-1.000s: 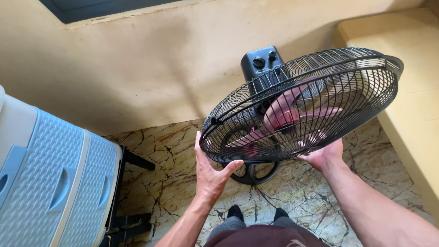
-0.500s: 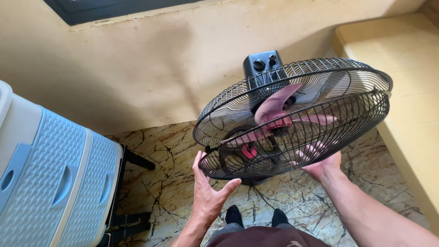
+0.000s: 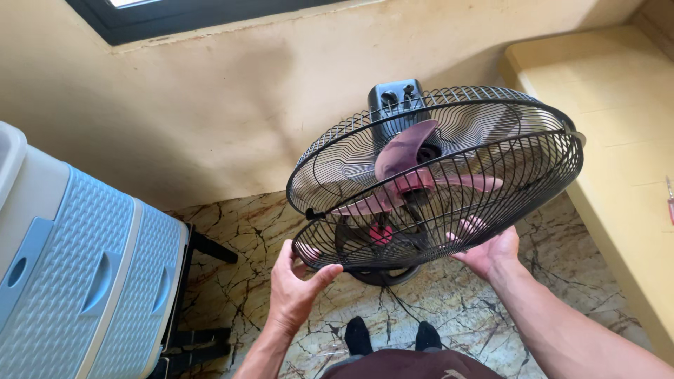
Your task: The person disassembles a standing electric fan. Using a screwdriver, they remove the front grille, then detach the fan blades and the central hub cap. The removed parts are placed on a nearby table.
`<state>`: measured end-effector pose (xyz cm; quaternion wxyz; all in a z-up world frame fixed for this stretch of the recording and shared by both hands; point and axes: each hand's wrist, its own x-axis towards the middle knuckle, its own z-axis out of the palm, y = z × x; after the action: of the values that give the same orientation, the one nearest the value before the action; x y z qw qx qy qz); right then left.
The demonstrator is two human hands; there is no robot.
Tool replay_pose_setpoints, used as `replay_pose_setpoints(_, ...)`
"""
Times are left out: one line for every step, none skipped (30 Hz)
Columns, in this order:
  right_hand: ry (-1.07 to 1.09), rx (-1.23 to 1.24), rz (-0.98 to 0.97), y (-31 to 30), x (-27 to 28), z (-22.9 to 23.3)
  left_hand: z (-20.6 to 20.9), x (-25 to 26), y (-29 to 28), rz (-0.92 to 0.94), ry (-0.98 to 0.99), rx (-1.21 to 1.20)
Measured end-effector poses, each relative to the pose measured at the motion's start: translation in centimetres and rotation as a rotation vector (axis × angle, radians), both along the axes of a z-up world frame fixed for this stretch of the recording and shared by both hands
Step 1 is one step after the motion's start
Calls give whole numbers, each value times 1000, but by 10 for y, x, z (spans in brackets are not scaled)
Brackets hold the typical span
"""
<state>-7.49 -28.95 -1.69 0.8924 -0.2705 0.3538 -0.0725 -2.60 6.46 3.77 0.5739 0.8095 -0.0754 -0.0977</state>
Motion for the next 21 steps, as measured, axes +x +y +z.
replay_pose_setpoints(-3,-2,1,-2,0,-4,3,4,1,-17,2,-27)
replay_pose_setpoints(-5,-4,2,-4,1,-8,6,7,2,-33,5,-53)
replay_pose_setpoints(-7,-6,4,-6,2,-13,9,11,3,-41,-7,-62)
replay_pose_setpoints(8,-4,-15,-8,2,-17,11,16,4,-51,-18,-71)
replay_pose_setpoints(22,-2,-33,-10,2,-21,14,20,5,-60,-29,-80)
replay_pose_setpoints(36,-2,-51,-12,2,-24,17,24,6,-66,-23,-84)
replay_pose_setpoints(62,-6,-68,-12,3,-26,18,29,6,-72,-17,-88)
replay_pose_setpoints(88,-10,-89,-12,3,-26,19,34,7,-83,-10,-92)
replay_pose_setpoints(114,-13,-110,-11,2,-25,19,40,8,-104,-11,-97)
replay_pose_setpoints(120,-33,-119,-11,2,-22,19,46,9,-126,-12,-102)
replay_pose_setpoints(125,-53,-127,-12,1,-16,18,50,10,-148,-14,-106)
replay_pose_setpoints(133,-71,-134,-12,0,-9,16,53,12,-150,7,-106)
replay_pose_setpoints(152,-115,-169,-14,-3,-2,13,57,12,-152,27,-106)
replay_pose_setpoints(169,-161,-206,-17,-5,7,8,62,13,-156,46,-110)
replay_pose_setpoints(187,-208,-243,-21,-4,15,4,67,15,-167,49,-132)
replay_pose_setpoints(159,-245,-255,-29,-4,23,0,70,17,-181,55,-155)
replay_pose_setpoints(131,-282,-265,-39,-5,31,-5,73,18,-195,62,-177)
replay_pose_setpoints(101,-320,-277,-48,-7,37,-10,76,20,-208,69,-208)
replay_pose_setpoints(100,-350,-241,-55,-6,41,-14,77,21,-222,75,-240)
replay_pose_setpoints(97,-379,-205,-61,-3,43,-17,79,20,-235,80,-270)
replay_pose_setpoints(94,-408,-169,-64,-2,44,-19,82,17,-247,81,-300)
